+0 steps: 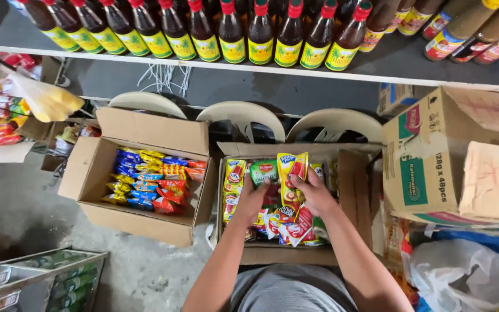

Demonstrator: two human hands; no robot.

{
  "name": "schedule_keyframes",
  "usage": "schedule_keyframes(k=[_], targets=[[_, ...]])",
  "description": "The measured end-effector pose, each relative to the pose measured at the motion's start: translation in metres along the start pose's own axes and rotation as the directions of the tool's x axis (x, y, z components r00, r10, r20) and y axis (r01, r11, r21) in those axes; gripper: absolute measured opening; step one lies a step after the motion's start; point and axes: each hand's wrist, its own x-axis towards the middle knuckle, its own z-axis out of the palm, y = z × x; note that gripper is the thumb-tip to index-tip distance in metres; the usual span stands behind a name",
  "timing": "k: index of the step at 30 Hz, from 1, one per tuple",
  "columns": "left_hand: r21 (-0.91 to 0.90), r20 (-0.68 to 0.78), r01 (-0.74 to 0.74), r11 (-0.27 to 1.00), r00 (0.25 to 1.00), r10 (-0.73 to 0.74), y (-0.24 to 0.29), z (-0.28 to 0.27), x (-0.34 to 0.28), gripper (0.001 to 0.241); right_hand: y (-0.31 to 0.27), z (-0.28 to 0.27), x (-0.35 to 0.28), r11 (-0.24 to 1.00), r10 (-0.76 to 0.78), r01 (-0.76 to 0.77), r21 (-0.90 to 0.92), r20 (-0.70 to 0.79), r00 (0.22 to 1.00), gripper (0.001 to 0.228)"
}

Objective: The recorder is taking various food product pouches, such as ketchup and coffee creamer, from cardboard boxes on the floor and organizing them onto store shelves.

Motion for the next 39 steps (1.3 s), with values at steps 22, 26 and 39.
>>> schedule_keyframes(k=[22,26,39], targets=[[-0.148,0.141,-0.384,0.911,0.904,0.404,0.047,0.018,-0.052,0.04,-0.074,0.054,-0.047,0.987,-0.158,0.159,0.004,0.111,0.981,0.041],[-0.075,0.104,-0.341,0.937,0.932,0.348,0.031,0.02,-0.04,0.038,-0.058,0.024,-0.032,0.99,-0.143,0.143,-0.002,-0.021,0.989,0.037],[-0.051,0.128,-0.268,0.962,0.954,0.272,0.009,0.039,-0.029,0.036,-0.063,0.006,-0.058,0.989,-0.139,0.144,-0.043,0.091,0.986,0.045]])
